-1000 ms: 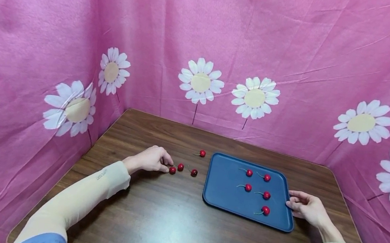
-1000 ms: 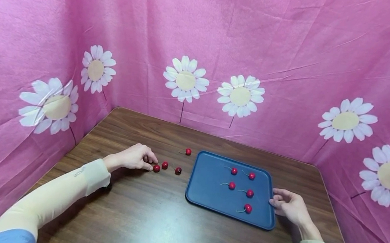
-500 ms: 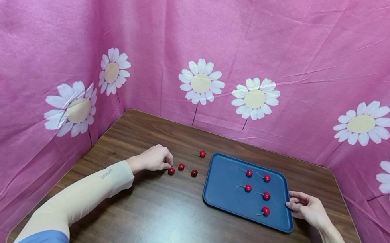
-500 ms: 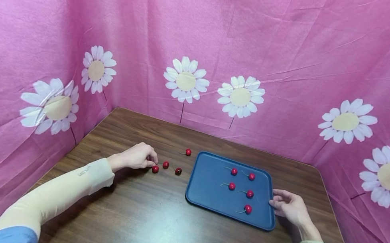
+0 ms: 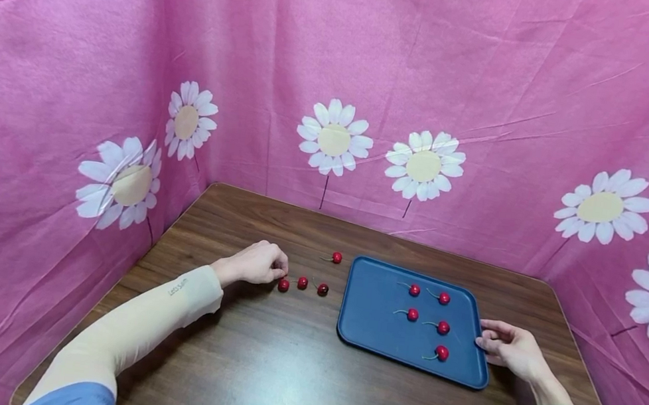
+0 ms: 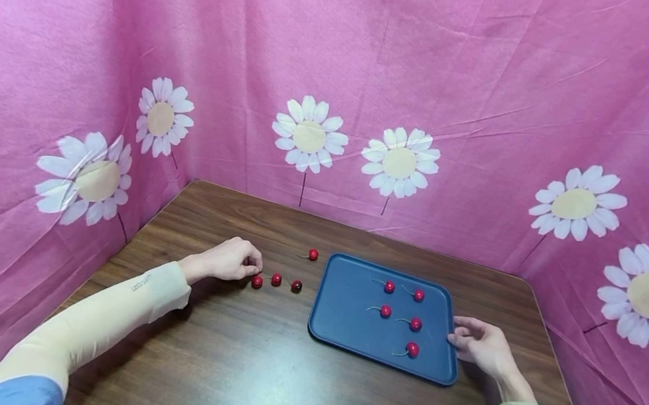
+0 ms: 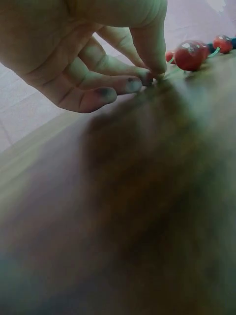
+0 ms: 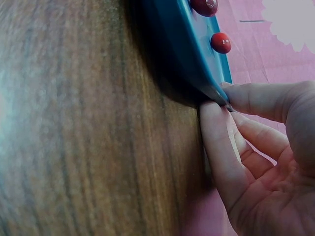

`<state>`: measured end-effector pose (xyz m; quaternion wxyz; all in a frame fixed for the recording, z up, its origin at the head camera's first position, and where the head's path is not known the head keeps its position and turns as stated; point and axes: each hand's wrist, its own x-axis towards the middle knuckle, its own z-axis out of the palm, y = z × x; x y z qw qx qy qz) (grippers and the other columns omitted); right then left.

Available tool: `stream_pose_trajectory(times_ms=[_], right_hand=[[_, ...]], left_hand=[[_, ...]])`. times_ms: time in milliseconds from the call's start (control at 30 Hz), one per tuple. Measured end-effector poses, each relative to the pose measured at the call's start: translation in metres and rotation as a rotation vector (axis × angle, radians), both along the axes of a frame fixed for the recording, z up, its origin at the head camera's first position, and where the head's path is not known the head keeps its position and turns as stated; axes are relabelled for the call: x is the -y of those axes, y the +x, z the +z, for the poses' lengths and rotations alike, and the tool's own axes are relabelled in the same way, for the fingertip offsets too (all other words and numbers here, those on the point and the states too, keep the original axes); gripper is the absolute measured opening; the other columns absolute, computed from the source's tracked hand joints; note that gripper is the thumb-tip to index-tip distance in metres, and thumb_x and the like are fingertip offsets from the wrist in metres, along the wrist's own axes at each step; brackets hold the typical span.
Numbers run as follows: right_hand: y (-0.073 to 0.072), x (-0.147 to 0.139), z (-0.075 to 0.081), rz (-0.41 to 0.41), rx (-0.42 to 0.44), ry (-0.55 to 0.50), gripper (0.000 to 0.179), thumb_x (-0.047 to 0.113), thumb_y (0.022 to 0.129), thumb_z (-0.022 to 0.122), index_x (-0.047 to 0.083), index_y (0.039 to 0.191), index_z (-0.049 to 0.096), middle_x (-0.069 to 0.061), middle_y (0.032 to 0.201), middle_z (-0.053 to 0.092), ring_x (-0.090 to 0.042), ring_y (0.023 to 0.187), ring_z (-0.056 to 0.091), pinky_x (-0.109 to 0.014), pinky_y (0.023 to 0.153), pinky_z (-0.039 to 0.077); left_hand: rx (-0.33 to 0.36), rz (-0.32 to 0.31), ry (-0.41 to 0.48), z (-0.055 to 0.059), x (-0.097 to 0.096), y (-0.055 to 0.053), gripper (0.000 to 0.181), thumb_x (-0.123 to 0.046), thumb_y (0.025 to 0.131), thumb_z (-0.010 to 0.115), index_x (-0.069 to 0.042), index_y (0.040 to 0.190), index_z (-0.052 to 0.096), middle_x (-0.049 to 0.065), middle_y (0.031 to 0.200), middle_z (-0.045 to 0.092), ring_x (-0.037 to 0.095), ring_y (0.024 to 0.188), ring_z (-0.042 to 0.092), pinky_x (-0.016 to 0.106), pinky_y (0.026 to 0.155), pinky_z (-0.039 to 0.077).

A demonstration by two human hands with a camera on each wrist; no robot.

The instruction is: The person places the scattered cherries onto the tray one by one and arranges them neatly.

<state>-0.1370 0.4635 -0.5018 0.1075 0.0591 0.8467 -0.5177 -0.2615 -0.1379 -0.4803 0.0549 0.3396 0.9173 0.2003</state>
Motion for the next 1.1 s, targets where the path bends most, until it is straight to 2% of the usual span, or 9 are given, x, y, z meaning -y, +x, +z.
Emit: stream_pose_trajectory(times_ms=[167,200,300,367,433,533,567,900,1100], right_hand=[[0.0,0.0,-0.001,0.009,0.003,0.007,0.061,-0.004,0.104,0.071,-0.028,0.152,0.04,0.013,0.092,0.071,0.002,0.084,0.073,-0.028,0.074,0.069],[0.0,0.0,-0.002,0.009,0.004,0.005,0.062,-0.004,0.105,0.071,-0.027,0.153,0.04,0.013,0.092,0.071,0.002,0.084,0.073,-0.028,0.074,0.069],[-0.001,0.001,-0.003,0.011,0.006,0.009,0.062,-0.003,0.105,0.072,-0.027,0.153,0.041,0.013,0.093,0.071,0.002,0.084,0.073,-0.028,0.075,0.069],[-0.001,0.001,-0.003,0.016,0.007,0.013,0.062,-0.002,0.106,0.071,-0.026,0.154,0.041,0.013,0.093,0.071,0.002,0.085,0.073,-0.028,0.075,0.069],[-0.002,0.001,-0.002,0.016,0.009,0.014,0.061,-0.002,0.106,0.071,-0.026,0.154,0.041,0.012,0.094,0.071,0.002,0.085,0.074,-0.028,0.075,0.069],[-0.003,0.0,0.0,0.02,0.013,0.013,0.061,-0.003,0.106,0.07,-0.026,0.154,0.041,0.013,0.093,0.071,0.003,0.085,0.073,-0.028,0.075,0.068],[-0.002,-0.001,0.0,0.018,0.016,0.011,0.061,-0.003,0.106,0.07,-0.026,0.154,0.041,0.013,0.093,0.071,0.003,0.085,0.073,-0.028,0.075,0.068],[-0.003,-0.002,0.001,0.006,0.016,0.001,0.062,-0.002,0.105,0.072,-0.027,0.154,0.04,0.013,0.092,0.071,0.003,0.084,0.073,-0.028,0.074,0.068],[-0.002,-0.002,0.0,0.01,0.02,-0.004,0.062,-0.004,0.105,0.071,-0.027,0.153,0.04,0.014,0.092,0.072,0.003,0.085,0.073,-0.028,0.074,0.069]], left_hand=[[0.046,-0.024,0.028,0.003,-0.005,-0.005,0.017,-0.016,0.102,0.07,-0.018,0.107,0.087,-0.006,0.103,0.085,0.01,0.09,0.07,0.039,0.092,0.061],[0.05,-0.065,0.053,-0.008,-0.001,-0.014,0.02,-0.017,0.102,0.069,-0.018,0.11,0.087,-0.006,0.104,0.085,0.01,0.092,0.07,0.038,0.092,0.061],[0.112,-0.121,0.072,-0.006,0.002,-0.017,0.028,-0.008,0.094,0.068,-0.016,0.115,0.086,-0.003,0.107,0.085,0.012,0.097,0.072,0.037,0.094,0.061],[0.118,-0.167,0.095,-0.018,0.01,-0.027,0.033,-0.006,0.088,0.07,-0.017,0.115,0.085,-0.004,0.108,0.084,0.011,0.1,0.072,0.035,0.095,0.061],[0.146,-0.155,0.085,-0.004,0.012,-0.018,0.037,-0.001,0.081,0.074,-0.016,0.113,0.084,-0.002,0.107,0.083,0.012,0.102,0.071,0.035,0.096,0.06],[0.161,-0.156,0.073,-0.003,0.016,-0.015,0.034,-0.005,0.081,0.084,-0.019,0.111,0.084,-0.003,0.108,0.081,0.014,0.103,0.069,0.033,0.096,0.057],[0.179,-0.135,0.055,0.011,0.013,-0.005,0.033,-0.005,0.081,0.087,-0.019,0.111,0.085,-0.002,0.108,0.081,0.015,0.102,0.069,0.033,0.096,0.057],[0.083,-0.114,0.007,0.003,0.0,0.001,0.019,-0.031,0.089,0.095,-0.023,0.105,0.088,-0.007,0.098,0.081,0.007,0.09,0.067,0.026,0.083,0.055],[0.103,-0.09,0.007,0.001,-0.006,0.004,0.012,-0.031,0.091,0.092,-0.025,0.096,0.083,-0.013,0.086,0.076,0.0,0.081,0.064,0.024,0.078,0.054]])
